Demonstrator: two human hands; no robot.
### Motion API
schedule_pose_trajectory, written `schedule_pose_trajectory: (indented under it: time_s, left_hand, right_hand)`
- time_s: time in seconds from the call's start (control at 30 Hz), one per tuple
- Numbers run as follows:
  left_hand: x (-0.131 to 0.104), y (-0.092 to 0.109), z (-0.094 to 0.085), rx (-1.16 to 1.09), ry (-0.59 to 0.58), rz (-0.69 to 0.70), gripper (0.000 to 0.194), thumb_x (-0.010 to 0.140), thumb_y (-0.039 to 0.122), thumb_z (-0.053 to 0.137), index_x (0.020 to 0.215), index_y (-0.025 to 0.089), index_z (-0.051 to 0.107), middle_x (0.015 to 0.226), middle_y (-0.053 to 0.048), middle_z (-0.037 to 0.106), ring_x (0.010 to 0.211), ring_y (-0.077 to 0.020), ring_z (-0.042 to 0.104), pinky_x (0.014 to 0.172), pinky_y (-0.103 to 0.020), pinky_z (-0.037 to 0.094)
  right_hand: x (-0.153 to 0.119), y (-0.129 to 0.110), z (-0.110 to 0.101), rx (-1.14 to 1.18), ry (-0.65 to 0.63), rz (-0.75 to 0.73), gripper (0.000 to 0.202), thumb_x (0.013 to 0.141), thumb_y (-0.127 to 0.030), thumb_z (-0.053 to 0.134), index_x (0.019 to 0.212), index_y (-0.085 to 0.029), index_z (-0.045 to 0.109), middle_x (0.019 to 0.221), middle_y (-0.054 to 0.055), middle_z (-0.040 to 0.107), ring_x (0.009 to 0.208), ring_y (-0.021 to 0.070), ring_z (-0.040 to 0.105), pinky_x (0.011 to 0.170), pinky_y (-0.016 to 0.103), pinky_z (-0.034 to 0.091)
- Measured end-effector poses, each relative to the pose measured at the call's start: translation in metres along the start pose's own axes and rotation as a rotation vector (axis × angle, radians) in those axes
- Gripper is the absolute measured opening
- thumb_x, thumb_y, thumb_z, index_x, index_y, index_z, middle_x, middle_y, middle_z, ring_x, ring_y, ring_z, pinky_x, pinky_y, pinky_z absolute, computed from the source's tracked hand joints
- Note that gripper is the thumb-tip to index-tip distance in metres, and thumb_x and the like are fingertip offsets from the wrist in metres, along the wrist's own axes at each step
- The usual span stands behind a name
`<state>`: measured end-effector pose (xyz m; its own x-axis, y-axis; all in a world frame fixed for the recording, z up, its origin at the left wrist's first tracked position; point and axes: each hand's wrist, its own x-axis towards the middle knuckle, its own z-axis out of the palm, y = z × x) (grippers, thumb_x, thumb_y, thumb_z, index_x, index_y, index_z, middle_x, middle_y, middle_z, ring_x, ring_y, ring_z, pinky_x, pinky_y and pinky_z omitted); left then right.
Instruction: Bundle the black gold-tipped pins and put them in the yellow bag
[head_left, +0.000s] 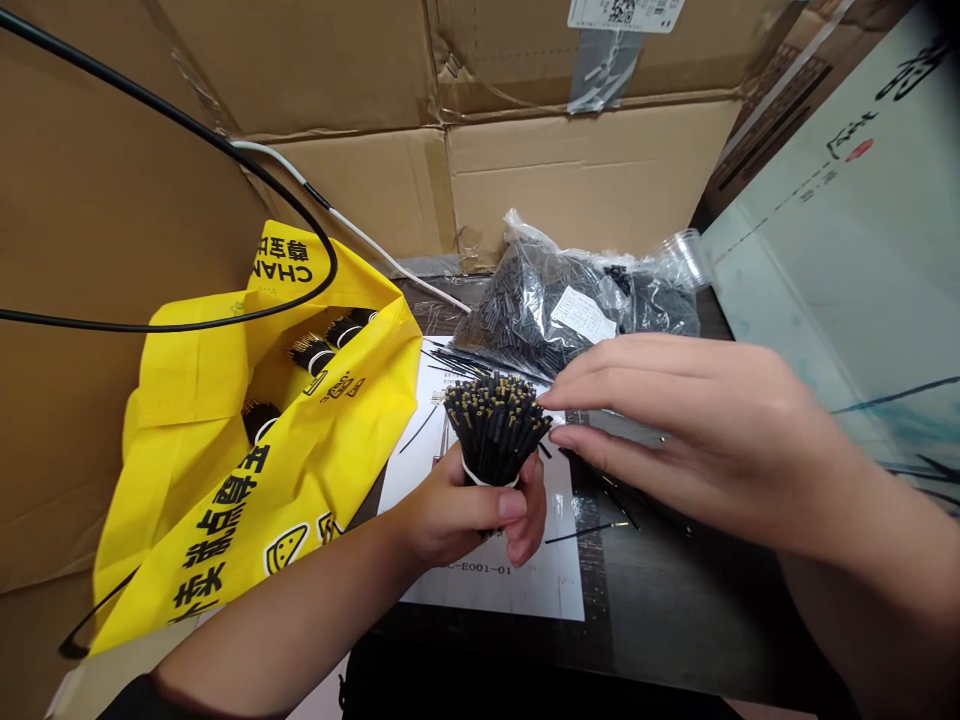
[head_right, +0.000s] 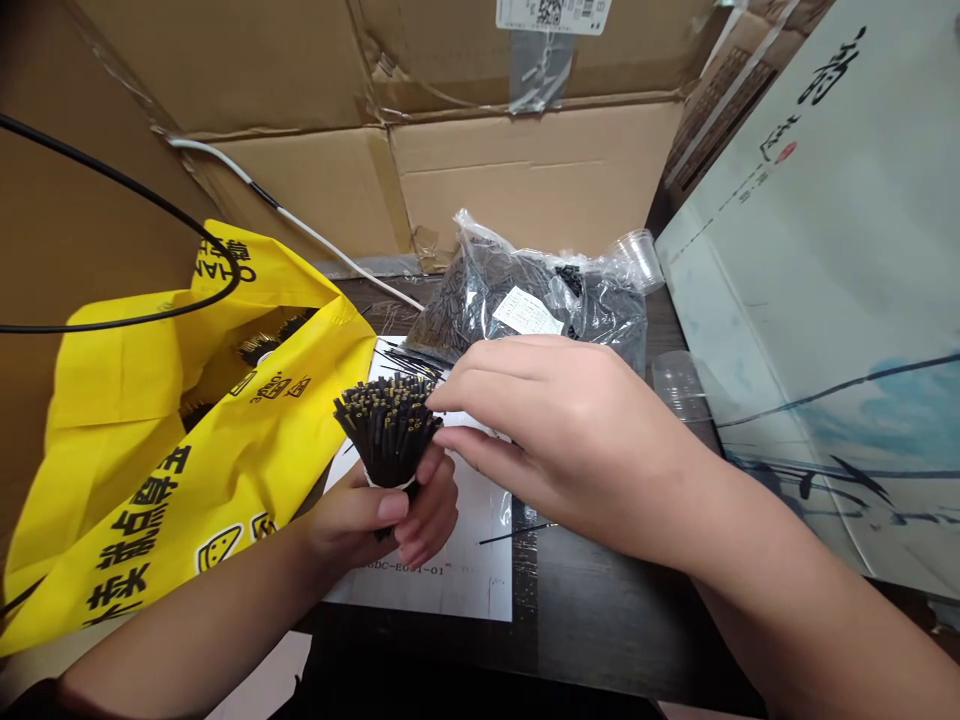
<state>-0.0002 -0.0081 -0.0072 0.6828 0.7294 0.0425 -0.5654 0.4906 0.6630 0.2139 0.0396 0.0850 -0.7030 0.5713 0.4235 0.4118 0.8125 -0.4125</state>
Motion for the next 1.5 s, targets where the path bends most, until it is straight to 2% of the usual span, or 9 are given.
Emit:
schedule_pose_trajectory:
  time_s: [0.37, 0.53, 0.67, 1.0, 1.07, 1.23, 1.37, 1.43, 1.5]
  left_hand:
    - [0.003, 0.006, 0.003, 0.044, -0.091, -0.194, 0.040, 0.080, 0.048, 0.076, 0.067, 0.016, 0.054, 0.061, -0.001, 0.047, 0.056, -0.0110, 0.052, 0.050, -0.022, 0.045]
    - [0.001, 0.003, 0.001, -0.148, -0.127, -0.099, 0.025, 0.086, 0.029, 0.073, 0.104, 0.026, 0.057, 0.061, 0.006, 0.046, 0.046, -0.0081, 0.045, 0.046, -0.018, 0.049]
    - [0.000, 0.002, -0.004, -0.256, -0.324, -0.165, 0.024, 0.090, 0.027, 0.066, 0.110, 0.029, 0.052, 0.062, 0.005, 0.051, 0.047, -0.0112, 0.052, 0.049, -0.022, 0.054]
    - [0.006, -0.010, -0.014, -0.288, -0.612, -0.171, 0.031, 0.085, 0.039, 0.064, 0.110, 0.028, 0.049, 0.063, -0.001, 0.061, 0.051, -0.0225, 0.068, 0.048, -0.029, 0.056]
    - [0.006, -0.010, -0.013, -0.295, -0.557, -0.213, 0.031, 0.083, 0.042, 0.065, 0.104, 0.025, 0.050, 0.064, -0.002, 0.060, 0.049, -0.0219, 0.067, 0.045, -0.028, 0.055]
    - [-0.001, -0.005, -0.004, -0.319, -0.185, -0.198, 0.042, 0.089, 0.058, 0.063, 0.099, 0.018, 0.057, 0.071, 0.000, 0.058, 0.045, -0.0117, 0.060, 0.036, -0.019, 0.048]
    - [0.000, -0.005, 0.000, -0.195, 0.064, -0.127, 0.066, 0.084, 0.078, 0.062, 0.097, 0.013, 0.064, 0.077, -0.004, 0.064, 0.057, -0.0137, 0.068, 0.043, -0.018, 0.053]
    - [0.002, -0.004, 0.003, -0.072, 0.155, -0.104, 0.058, 0.084, 0.069, 0.070, 0.088, 0.011, 0.065, 0.073, -0.003, 0.064, 0.058, -0.0128, 0.068, 0.047, -0.018, 0.055]
    - [0.003, -0.003, 0.005, 0.034, 0.183, -0.108, 0.046, 0.089, 0.053, 0.073, 0.074, 0.012, 0.059, 0.060, 0.000, 0.058, 0.048, -0.0084, 0.060, 0.045, -0.017, 0.052]
  right_hand:
    - [0.003, -0.009, 0.005, 0.062, 0.062, -0.066, 0.018, 0.100, -0.015, 0.058, 0.110, -0.022, 0.072, 0.102, 0.002, 0.076, 0.088, 0.0130, 0.070, 0.079, 0.027, 0.056]
    - [0.006, 0.004, 0.005, 0.135, 0.071, 0.003, 0.029, 0.096, -0.027, 0.069, 0.125, -0.022, 0.069, 0.124, 0.007, 0.071, 0.114, 0.0195, 0.067, 0.098, 0.035, 0.056]
    - [0.008, 0.016, 0.016, 0.398, -0.073, 0.055, 0.057, 0.090, -0.029, 0.078, 0.143, -0.023, 0.059, 0.135, 0.007, 0.070, 0.123, 0.0198, 0.065, 0.105, 0.036, 0.054]
    - [0.006, 0.012, 0.064, 1.107, -0.209, 0.177, 0.080, 0.084, -0.026, 0.081, 0.155, -0.024, 0.043, 0.151, 0.011, 0.057, 0.140, 0.0203, 0.055, 0.116, 0.036, 0.046]
    - [0.005, 0.008, 0.068, 1.156, -0.185, 0.230, 0.076, 0.086, -0.031, 0.081, 0.152, -0.023, 0.046, 0.146, 0.011, 0.061, 0.137, 0.0219, 0.058, 0.113, 0.038, 0.049]
    - [0.008, 0.007, 0.066, 1.163, -0.125, 0.468, 0.071, 0.084, -0.043, 0.082, 0.146, -0.023, 0.054, 0.135, 0.010, 0.068, 0.120, 0.0253, 0.069, 0.104, 0.042, 0.057]
    - [0.008, 0.011, 0.061, 1.178, -0.165, 0.606, 0.075, 0.089, -0.046, 0.076, 0.153, -0.028, 0.042, 0.097, 0.002, 0.077, 0.093, 0.0243, 0.077, 0.088, 0.045, 0.063]
    - [0.008, 0.011, 0.058, 1.078, -0.152, 0.633, 0.073, 0.090, -0.046, 0.074, 0.154, -0.031, 0.041, 0.088, 0.000, 0.076, 0.085, 0.0242, 0.078, 0.081, 0.046, 0.064]
    - [0.008, 0.009, 0.056, 0.796, -0.032, 0.602, 0.072, 0.086, -0.043, 0.079, 0.149, -0.029, 0.049, 0.102, 0.003, 0.076, 0.093, 0.0252, 0.076, 0.085, 0.046, 0.064]
